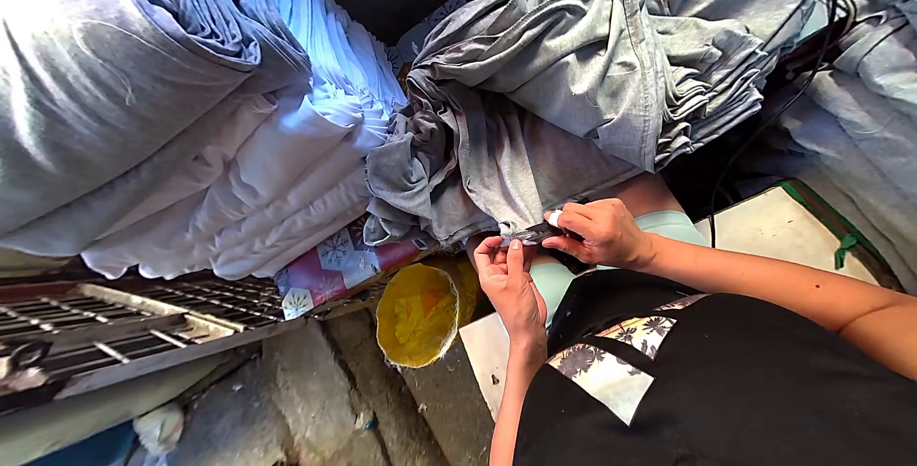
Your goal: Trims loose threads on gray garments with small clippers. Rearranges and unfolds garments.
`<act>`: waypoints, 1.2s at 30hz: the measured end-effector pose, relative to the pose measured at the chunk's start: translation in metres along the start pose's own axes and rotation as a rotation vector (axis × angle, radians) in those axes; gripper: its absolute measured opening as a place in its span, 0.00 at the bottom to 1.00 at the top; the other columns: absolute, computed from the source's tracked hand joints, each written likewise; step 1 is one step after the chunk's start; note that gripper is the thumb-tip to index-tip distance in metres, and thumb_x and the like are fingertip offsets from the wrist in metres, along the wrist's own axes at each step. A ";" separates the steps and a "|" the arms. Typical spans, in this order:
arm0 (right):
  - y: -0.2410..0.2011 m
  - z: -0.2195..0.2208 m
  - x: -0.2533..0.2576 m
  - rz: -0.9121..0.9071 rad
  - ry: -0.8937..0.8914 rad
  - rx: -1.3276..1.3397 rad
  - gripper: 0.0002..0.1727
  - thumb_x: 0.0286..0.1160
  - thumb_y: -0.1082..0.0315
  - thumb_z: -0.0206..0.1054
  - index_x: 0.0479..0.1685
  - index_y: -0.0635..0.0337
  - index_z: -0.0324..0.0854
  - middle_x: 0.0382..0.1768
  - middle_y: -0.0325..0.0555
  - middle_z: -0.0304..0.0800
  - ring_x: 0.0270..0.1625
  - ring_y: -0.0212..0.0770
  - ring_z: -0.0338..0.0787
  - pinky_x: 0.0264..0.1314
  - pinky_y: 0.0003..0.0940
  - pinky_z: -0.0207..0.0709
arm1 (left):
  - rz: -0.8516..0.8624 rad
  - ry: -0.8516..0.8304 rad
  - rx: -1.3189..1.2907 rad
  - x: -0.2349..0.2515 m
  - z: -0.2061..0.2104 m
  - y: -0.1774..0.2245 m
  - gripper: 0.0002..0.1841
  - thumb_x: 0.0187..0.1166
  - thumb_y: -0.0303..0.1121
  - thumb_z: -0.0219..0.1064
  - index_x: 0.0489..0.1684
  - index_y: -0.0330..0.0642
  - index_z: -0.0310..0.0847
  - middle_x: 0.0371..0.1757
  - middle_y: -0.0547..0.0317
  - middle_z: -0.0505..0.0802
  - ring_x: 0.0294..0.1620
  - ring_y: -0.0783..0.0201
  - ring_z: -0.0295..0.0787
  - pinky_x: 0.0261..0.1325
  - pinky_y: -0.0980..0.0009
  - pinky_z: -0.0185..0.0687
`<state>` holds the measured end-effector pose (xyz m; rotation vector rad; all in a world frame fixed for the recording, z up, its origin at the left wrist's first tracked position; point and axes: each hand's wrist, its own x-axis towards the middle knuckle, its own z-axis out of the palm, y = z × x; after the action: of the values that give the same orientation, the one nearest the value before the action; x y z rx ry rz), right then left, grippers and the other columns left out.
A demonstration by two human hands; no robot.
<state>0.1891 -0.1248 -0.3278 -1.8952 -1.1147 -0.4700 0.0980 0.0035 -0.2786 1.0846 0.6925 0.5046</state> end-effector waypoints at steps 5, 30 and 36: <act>-0.002 0.001 -0.001 0.055 0.015 0.047 0.20 0.82 0.58 0.66 0.24 0.62 0.85 0.17 0.42 0.82 0.17 0.36 0.79 0.16 0.31 0.67 | 0.004 -0.001 0.002 0.000 0.000 0.000 0.11 0.81 0.13 0.53 0.53 0.37 0.68 0.35 0.58 0.91 0.35 0.66 0.94 0.49 0.68 0.94; 0.013 -0.017 0.046 0.639 -0.094 0.745 0.09 0.75 0.73 0.62 0.26 0.58 0.81 0.19 0.27 0.75 0.21 0.16 0.70 0.24 0.14 0.64 | 0.447 -0.234 0.754 0.058 -0.017 -0.011 0.06 0.75 0.27 0.71 0.43 0.40 0.91 0.56 0.57 0.86 0.59 0.68 0.82 0.62 0.70 0.79; 0.033 -0.035 0.074 1.125 -0.139 0.910 0.17 0.85 0.69 0.63 0.22 0.52 0.77 0.15 0.29 0.78 0.15 0.20 0.70 0.17 0.17 0.61 | -0.055 -0.424 0.188 0.070 0.000 0.018 0.18 0.92 0.31 0.49 0.32 0.48 0.83 0.31 0.69 0.90 0.37 0.76 0.87 0.49 0.74 0.85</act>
<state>0.2601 -0.1230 -0.2742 -1.3996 -0.1085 0.7007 0.1458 0.0581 -0.2797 1.2954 0.3980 0.1526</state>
